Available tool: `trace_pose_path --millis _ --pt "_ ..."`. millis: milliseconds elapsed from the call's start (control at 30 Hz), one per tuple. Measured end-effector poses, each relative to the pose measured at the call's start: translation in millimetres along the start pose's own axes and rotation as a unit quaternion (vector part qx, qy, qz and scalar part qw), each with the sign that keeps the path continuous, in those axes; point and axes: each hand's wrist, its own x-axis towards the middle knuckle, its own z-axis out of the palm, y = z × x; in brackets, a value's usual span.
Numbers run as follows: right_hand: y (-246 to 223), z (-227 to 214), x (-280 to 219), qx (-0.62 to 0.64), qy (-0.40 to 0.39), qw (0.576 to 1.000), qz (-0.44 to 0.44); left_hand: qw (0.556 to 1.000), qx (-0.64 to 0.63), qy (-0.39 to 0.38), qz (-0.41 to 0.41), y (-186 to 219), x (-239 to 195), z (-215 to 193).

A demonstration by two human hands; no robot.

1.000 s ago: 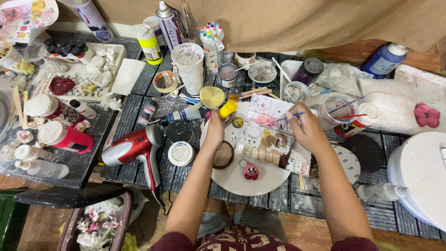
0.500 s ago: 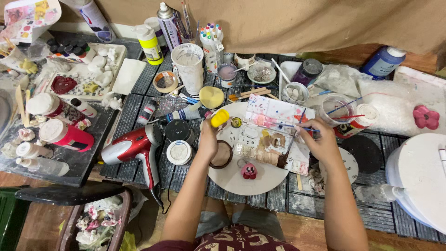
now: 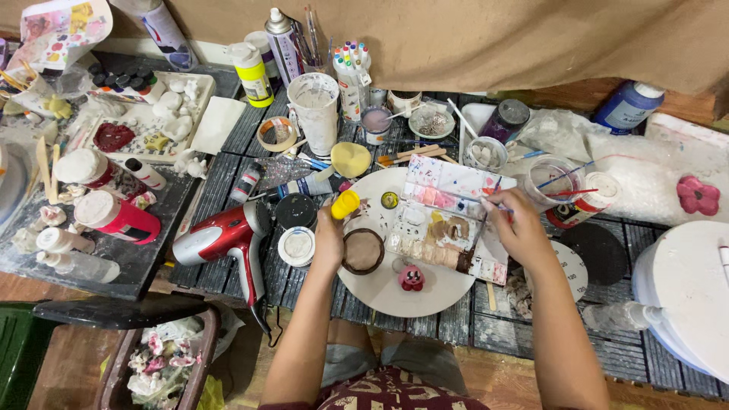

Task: The person paints a small pink figurine using a brush and red paint, then uses a hairdryer to dry it. They also mix red paint on a palette and apply brown paint to a round clay object.

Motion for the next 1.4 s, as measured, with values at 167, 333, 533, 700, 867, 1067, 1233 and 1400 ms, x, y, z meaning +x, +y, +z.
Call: trace_pose_path --millis 167,333,533,700,867,1067,1233,1400 --pt "1 -4 11 0.005 -0.054 0.999 -0.008 0.998 -0.061 0.011 -0.007 -14 1 -1" --pt "-1 -4 12 -0.003 -0.046 0.999 0.011 0.984 -0.162 0.01 -0.08 -22 0 -3" --pt "2 -11 -10 0.051 0.01 0.994 0.099 0.998 0.049 -0.016 0.034 -20 -12 -8" --pt "2 -14 -18 0.021 0.008 0.995 0.102 0.983 -0.167 -0.016 -0.07 -12 -14 0" --pt "-2 -16 -11 -0.018 -0.04 0.999 0.027 0.996 -0.085 -0.017 -0.028 -10 -15 -1" --pt "-2 -17 -9 -0.033 -0.047 0.998 0.027 0.999 -0.021 -0.021 0.02 -13 -19 -3" --pt "-3 -11 0 -0.041 -0.032 0.998 -0.032 0.967 -0.238 -0.028 -0.092 -13 -15 -1" --pt "0 -8 10 -0.037 -0.089 0.995 0.007 0.971 -0.214 -0.028 -0.099 -12 -14 2"
